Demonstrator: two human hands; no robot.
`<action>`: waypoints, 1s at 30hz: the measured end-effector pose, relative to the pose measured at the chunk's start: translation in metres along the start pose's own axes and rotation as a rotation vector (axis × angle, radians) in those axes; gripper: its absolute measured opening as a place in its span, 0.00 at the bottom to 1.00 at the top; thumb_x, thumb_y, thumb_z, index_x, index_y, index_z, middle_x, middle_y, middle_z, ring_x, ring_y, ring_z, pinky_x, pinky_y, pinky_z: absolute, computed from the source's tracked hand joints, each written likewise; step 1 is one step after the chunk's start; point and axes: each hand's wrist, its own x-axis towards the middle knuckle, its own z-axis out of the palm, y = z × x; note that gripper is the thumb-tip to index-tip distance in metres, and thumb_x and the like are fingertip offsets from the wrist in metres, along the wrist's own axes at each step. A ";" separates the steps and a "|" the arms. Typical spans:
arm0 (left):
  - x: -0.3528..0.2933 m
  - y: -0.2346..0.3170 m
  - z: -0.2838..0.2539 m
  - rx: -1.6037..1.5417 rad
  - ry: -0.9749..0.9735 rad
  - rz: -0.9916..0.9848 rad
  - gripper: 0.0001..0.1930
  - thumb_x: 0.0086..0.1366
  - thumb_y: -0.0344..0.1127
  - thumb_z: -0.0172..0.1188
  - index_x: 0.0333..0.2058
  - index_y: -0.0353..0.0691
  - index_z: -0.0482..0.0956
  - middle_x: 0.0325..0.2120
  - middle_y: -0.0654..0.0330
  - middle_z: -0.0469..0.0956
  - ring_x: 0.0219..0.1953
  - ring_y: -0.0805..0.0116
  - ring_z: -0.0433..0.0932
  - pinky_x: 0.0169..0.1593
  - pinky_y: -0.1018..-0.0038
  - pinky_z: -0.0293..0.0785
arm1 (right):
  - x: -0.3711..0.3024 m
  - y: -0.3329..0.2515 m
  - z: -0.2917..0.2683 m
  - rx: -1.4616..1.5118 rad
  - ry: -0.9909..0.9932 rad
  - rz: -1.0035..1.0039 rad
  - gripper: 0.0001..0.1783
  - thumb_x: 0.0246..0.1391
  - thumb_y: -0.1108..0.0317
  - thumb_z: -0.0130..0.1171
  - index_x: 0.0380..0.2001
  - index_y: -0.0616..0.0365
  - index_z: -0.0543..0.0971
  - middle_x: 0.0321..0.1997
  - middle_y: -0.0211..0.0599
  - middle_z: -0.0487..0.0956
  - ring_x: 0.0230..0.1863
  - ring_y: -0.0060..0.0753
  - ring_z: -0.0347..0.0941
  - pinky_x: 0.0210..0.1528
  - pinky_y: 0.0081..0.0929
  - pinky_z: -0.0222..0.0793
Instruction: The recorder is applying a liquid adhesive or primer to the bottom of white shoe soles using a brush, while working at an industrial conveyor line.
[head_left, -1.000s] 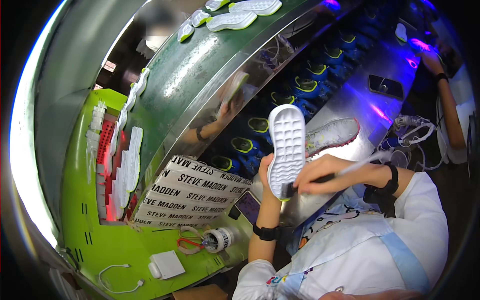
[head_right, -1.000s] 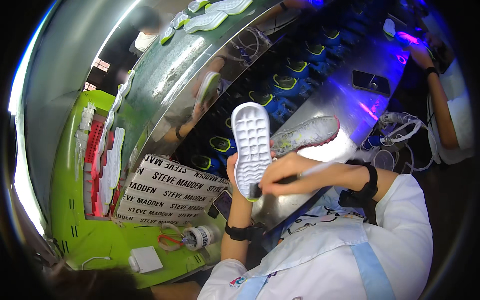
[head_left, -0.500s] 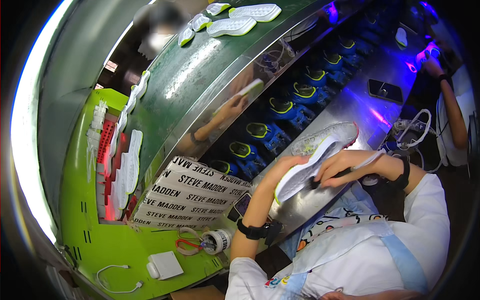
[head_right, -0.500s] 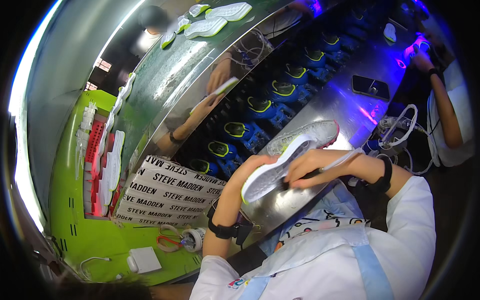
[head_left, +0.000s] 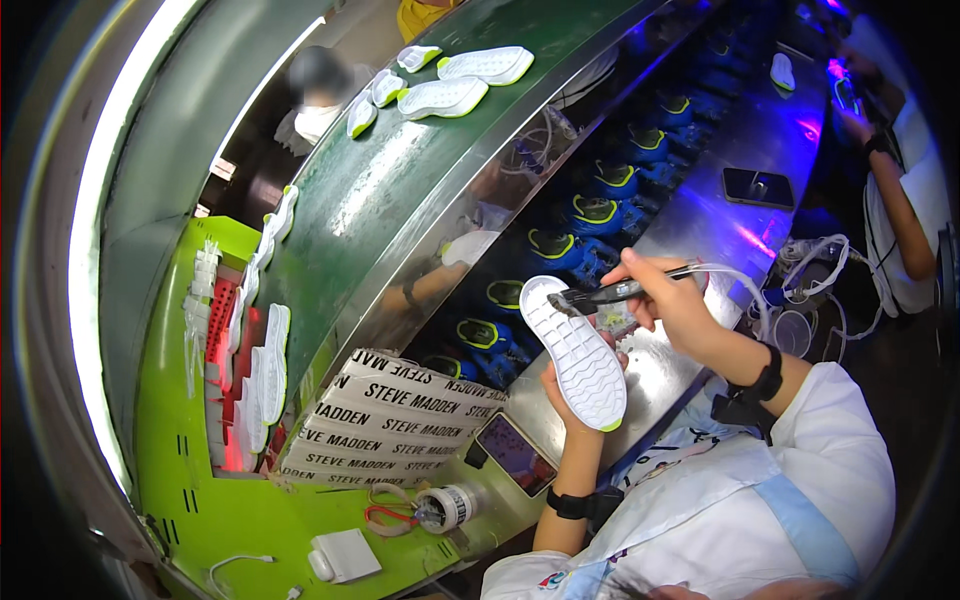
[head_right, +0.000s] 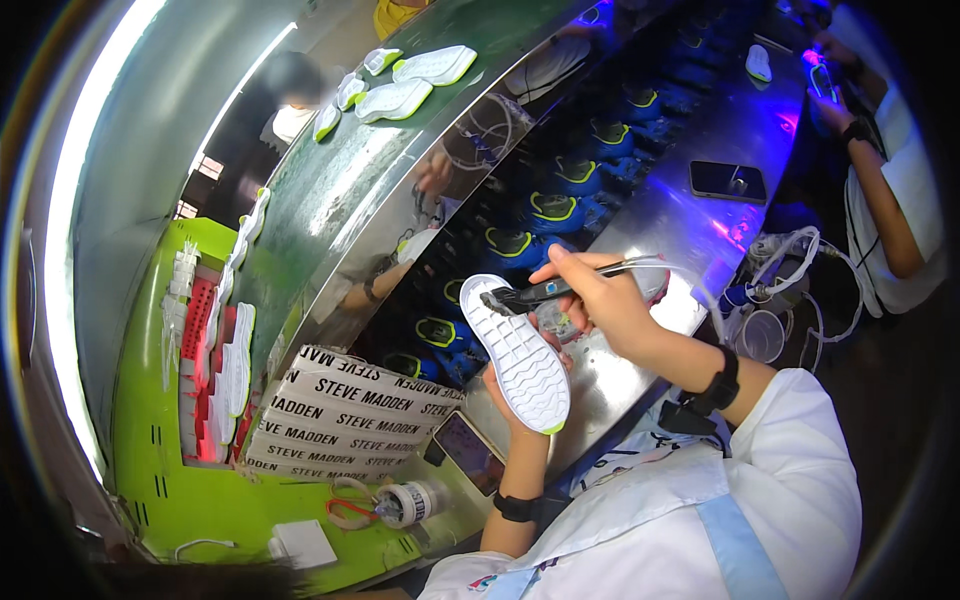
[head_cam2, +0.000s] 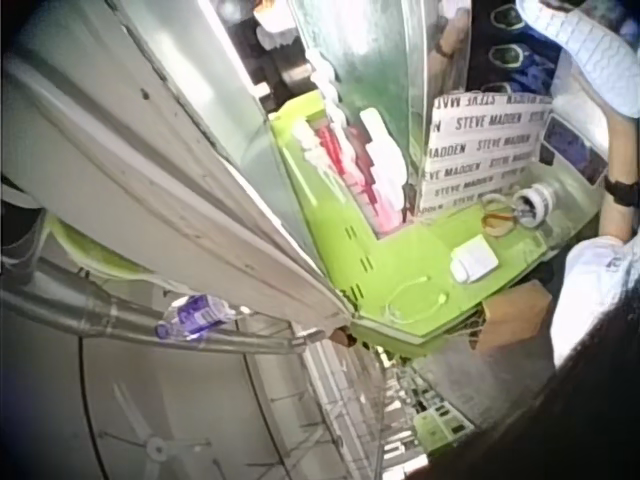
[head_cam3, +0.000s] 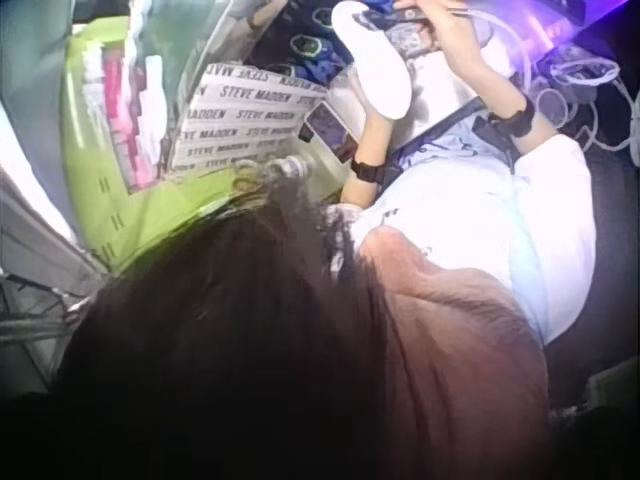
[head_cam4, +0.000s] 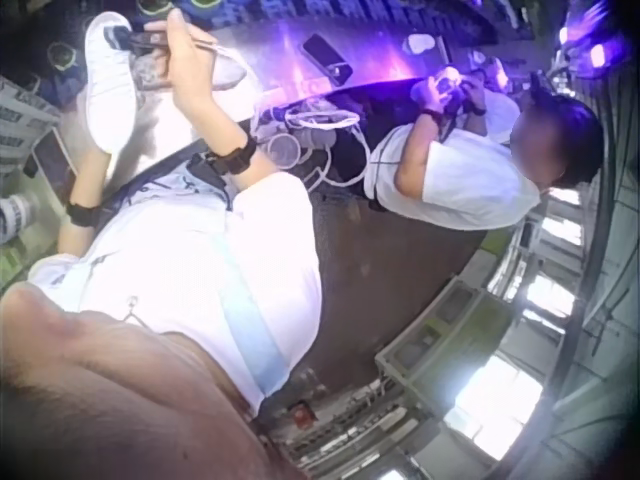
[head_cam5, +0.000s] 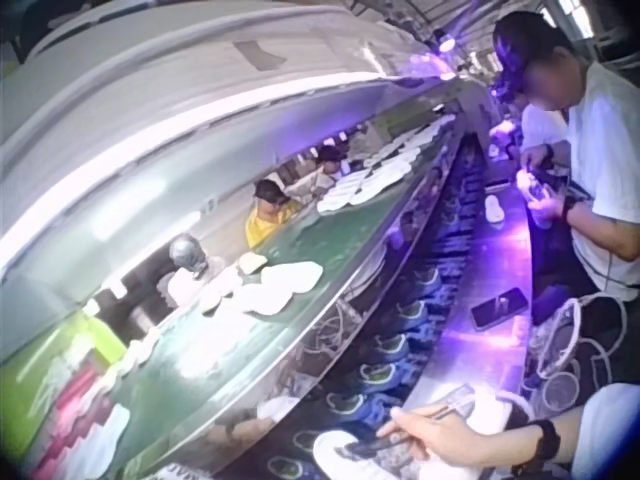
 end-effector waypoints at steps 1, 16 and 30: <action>-0.001 -0.003 -0.004 -0.012 -0.024 -0.001 0.34 0.57 0.53 0.43 0.56 0.35 0.61 0.42 0.49 0.72 0.43 0.58 0.72 0.42 0.62 0.70 | 0.004 0.009 0.003 0.143 0.095 0.111 0.22 0.59 0.55 0.48 0.29 0.64 0.80 0.16 0.30 0.72 0.10 0.17 0.63 0.14 0.14 0.56; -0.006 -0.001 -0.007 0.048 0.047 0.038 0.35 0.55 0.53 0.48 0.54 0.30 0.62 0.40 0.48 0.72 0.40 0.57 0.73 0.45 0.64 0.71 | 0.000 0.028 0.003 -0.528 -0.210 -0.553 0.09 0.52 0.66 0.55 0.31 0.59 0.81 0.17 0.32 0.73 0.14 0.22 0.66 0.16 0.20 0.61; 0.012 0.173 0.118 -0.214 -0.408 0.194 0.20 0.67 0.32 0.42 0.54 0.28 0.61 0.53 0.45 0.66 0.41 0.58 0.75 0.40 0.74 0.79 | -0.049 -0.040 -0.035 -0.117 -0.112 -0.470 0.17 0.56 0.67 0.46 0.24 0.70 0.78 0.20 0.37 0.74 0.16 0.22 0.66 0.18 0.18 0.60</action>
